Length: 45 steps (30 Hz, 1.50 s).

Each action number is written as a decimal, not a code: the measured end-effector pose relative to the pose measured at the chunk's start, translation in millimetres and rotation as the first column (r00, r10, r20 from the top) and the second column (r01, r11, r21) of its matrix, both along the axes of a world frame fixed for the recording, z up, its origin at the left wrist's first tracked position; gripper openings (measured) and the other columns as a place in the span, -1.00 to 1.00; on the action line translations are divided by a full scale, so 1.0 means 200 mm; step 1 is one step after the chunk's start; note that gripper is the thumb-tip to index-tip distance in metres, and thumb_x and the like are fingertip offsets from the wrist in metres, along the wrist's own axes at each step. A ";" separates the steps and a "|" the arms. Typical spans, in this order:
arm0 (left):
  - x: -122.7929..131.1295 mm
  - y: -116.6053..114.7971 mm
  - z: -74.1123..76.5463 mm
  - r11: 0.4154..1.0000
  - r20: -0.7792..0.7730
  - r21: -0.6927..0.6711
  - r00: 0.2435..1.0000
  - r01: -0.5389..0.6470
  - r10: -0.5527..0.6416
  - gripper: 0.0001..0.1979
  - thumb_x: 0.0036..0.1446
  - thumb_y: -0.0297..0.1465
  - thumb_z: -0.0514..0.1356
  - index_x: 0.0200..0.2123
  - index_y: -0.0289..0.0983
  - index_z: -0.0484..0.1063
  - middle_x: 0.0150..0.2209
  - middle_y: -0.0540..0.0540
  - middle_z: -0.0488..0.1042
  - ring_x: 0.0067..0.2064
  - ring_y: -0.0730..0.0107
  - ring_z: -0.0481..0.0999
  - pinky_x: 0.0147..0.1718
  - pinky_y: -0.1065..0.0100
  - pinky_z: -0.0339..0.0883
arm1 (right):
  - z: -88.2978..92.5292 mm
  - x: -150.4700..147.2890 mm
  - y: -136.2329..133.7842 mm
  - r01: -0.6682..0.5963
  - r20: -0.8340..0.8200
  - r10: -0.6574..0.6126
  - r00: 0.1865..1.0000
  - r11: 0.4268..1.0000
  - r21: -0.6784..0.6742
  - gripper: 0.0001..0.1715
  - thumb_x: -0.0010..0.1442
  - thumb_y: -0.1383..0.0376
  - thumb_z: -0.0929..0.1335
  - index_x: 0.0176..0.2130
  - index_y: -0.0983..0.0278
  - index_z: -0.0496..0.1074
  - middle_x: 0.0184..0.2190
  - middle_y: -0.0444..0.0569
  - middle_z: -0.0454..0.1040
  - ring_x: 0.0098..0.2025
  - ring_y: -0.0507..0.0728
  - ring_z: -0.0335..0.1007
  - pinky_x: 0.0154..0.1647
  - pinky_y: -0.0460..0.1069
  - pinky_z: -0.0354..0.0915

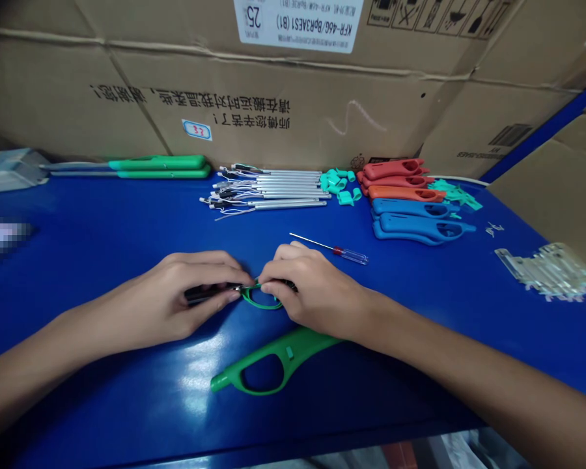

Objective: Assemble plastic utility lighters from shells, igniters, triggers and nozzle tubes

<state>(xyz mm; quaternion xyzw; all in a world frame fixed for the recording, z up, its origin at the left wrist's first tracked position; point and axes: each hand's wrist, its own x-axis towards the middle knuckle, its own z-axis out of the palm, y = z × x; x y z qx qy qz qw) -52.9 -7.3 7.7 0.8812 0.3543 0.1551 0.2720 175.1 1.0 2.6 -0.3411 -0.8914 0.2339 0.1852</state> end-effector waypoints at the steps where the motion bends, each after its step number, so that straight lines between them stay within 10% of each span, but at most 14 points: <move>1: 0.00 0.00 0.00 1.000 -0.007 0.006 1.000 -0.006 0.006 -0.72 0.27 -0.49 0.11 -0.02 -0.19 0.50 -0.15 -0.07 0.52 -0.19 0.40 0.51 -0.24 0.43 0.35 | 0.00 0.00 0.00 0.015 -0.007 -0.015 1.000 1.000 -0.008 -0.85 0.28 0.42 0.34 -0.26 0.30 0.55 -0.35 -0.04 0.49 -0.26 0.08 0.36 -0.21 -0.03 0.26; 45: 0.00 -0.02 0.01 1.000 -0.073 -0.028 0.997 0.009 -0.011 -0.59 0.29 -0.51 0.05 0.13 -0.07 0.42 -0.12 -0.08 0.43 -0.19 0.42 0.46 -0.26 0.45 0.35 | 0.09 0.07 0.03 -0.068 0.116 0.085 0.990 0.988 -0.139 -0.73 0.21 0.39 0.42 -0.06 0.24 0.47 -0.20 -0.05 0.51 -0.13 0.11 0.40 -0.07 0.03 0.30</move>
